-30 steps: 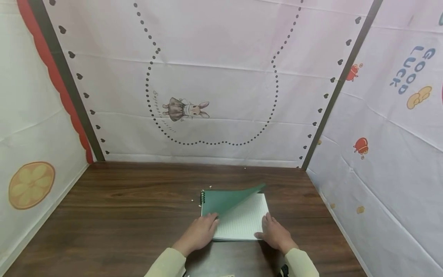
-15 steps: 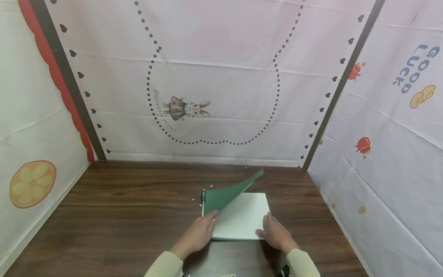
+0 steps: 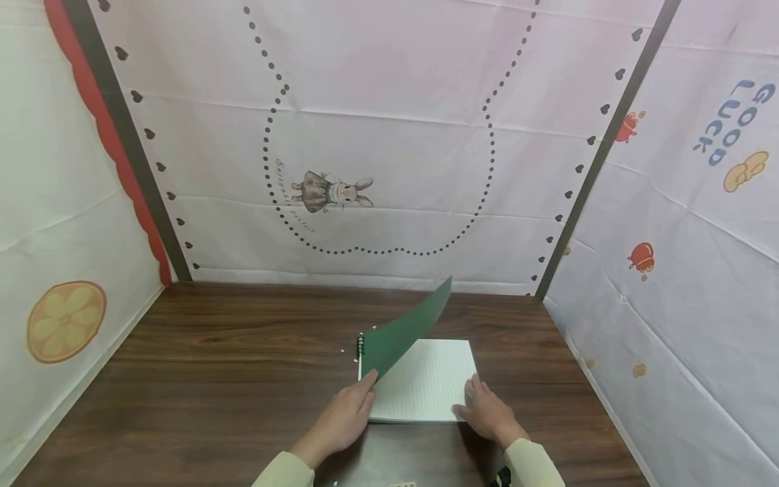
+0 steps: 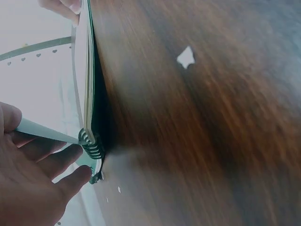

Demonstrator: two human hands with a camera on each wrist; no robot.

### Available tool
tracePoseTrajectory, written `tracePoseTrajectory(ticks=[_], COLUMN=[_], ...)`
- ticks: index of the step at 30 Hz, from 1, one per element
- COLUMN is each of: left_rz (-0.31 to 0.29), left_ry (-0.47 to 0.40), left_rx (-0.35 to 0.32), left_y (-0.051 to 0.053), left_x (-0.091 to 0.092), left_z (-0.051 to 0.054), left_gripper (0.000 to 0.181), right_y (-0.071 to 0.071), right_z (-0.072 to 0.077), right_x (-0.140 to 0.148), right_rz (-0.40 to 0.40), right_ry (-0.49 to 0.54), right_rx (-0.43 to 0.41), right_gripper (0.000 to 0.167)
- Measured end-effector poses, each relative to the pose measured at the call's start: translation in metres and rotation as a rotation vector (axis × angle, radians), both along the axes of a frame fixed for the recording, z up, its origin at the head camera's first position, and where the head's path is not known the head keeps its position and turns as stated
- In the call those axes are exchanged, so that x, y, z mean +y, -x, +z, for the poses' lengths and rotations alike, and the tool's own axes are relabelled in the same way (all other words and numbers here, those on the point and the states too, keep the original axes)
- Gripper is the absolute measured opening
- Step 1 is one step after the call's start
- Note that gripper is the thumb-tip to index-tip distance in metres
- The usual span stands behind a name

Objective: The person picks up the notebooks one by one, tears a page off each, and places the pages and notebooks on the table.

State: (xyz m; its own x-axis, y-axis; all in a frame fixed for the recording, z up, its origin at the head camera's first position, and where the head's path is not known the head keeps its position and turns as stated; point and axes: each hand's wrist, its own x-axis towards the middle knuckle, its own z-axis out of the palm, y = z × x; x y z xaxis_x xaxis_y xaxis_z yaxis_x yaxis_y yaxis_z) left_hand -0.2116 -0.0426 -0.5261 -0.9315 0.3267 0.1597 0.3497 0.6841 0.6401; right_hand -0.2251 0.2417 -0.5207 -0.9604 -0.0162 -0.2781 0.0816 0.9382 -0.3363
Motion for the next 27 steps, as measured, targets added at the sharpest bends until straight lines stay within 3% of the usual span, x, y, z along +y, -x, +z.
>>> tracePoseTrajectory(ticks=[12,20,23,27], left_rz=[0.047,0.097,0.100,0.077], left_ry=[-0.010,-0.007,0.017,0.038], left_rx=[-0.089,-0.037,-0.009,-0.088], left_y=[-0.006,-0.013,-0.015,-0.014], left_x=[-0.011,-0.019,-0.023,-0.029], left_z=[-0.001,-0.003,-0.003,-0.002], left_gripper=[0.045,0.044,0.036,0.035], right_y=[-0.003,-0.003,-0.003,-0.003], right_z=[-0.002,-0.003,-0.004,-0.004], right_x=[-0.002,-0.001,0.000,0.001], right_rz=[0.006,0.023,0.023,0.017], right_ry=[0.023,0.013,0.012,0.010], right_rx=[0.013,0.036,0.034,0.028], right_gripper=[0.067,0.068,0.069,0.069])
